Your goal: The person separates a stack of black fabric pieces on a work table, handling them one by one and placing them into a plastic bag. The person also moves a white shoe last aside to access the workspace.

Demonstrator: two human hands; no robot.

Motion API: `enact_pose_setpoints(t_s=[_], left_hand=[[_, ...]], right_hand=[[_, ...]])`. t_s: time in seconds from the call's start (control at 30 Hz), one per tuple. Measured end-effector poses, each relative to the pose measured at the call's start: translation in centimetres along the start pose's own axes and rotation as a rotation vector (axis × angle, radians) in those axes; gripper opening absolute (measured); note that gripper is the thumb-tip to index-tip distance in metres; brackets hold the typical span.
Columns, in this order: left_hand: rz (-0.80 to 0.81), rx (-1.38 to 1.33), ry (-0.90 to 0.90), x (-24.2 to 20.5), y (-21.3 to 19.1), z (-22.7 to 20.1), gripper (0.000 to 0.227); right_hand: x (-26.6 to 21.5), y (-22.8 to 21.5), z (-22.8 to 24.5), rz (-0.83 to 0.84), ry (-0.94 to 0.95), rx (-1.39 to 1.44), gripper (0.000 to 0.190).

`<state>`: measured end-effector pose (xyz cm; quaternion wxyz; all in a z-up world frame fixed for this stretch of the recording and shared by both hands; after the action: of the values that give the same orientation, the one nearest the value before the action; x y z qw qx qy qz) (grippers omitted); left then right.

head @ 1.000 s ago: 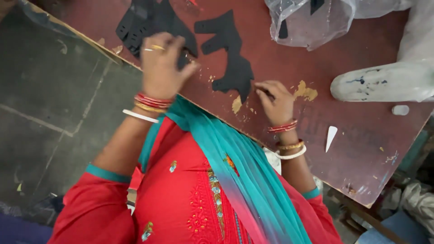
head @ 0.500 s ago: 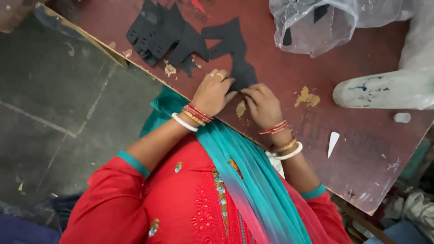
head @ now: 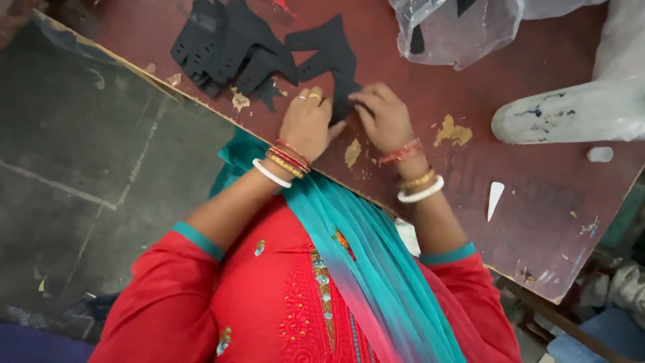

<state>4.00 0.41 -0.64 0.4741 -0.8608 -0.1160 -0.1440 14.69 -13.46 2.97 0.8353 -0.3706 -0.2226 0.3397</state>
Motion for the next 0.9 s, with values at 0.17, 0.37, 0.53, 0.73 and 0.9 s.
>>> enact_pose_setpoints(t_s=[0.17, 0.37, 0.53, 0.73, 0.9], left_hand=[[-0.015, -0.033, -0.075, -0.2, 1.1, -0.9, 0.028], [-0.042, -0.064, -0.132, 0.1, 1.3, -0.7, 0.025], [-0.092, -0.076, -0.147, -1.0, -1.9, 0.4, 0.029], [-0.287, 0.086, -0.148, -1.7, -10.2, 5.2, 0.039], [-0.251, 0.134, 0.062, 3.7, -5.6, 6.3, 0.049]], right_hand=[[2.0, 1.6, -0.5, 0.05, -0.164, -0.094, 0.02], [-0.6, 0.3, -1.1, 0.08, -0.147, -0.184, 0.019], [-3.1, -2.3, -1.9, 0.035, -0.072, -0.076, 0.021], [-4.8, -3.6, -5.9, -0.117, 0.182, 0.013, 0.017], [-3.7, -3.5, -3.7, -0.1, 0.098, 0.012, 0.016]])
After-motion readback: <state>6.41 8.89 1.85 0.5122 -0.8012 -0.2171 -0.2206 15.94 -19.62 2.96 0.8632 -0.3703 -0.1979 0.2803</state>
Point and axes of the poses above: each hand's wrist, its own x-axis towards the middle knuckle, its own y-axis out of the palm, z = x × y, the point moved 4 cm from there along x, towards the middle knuckle, and after that the axes turned 12 degrees about y, right-handed, at the moved point
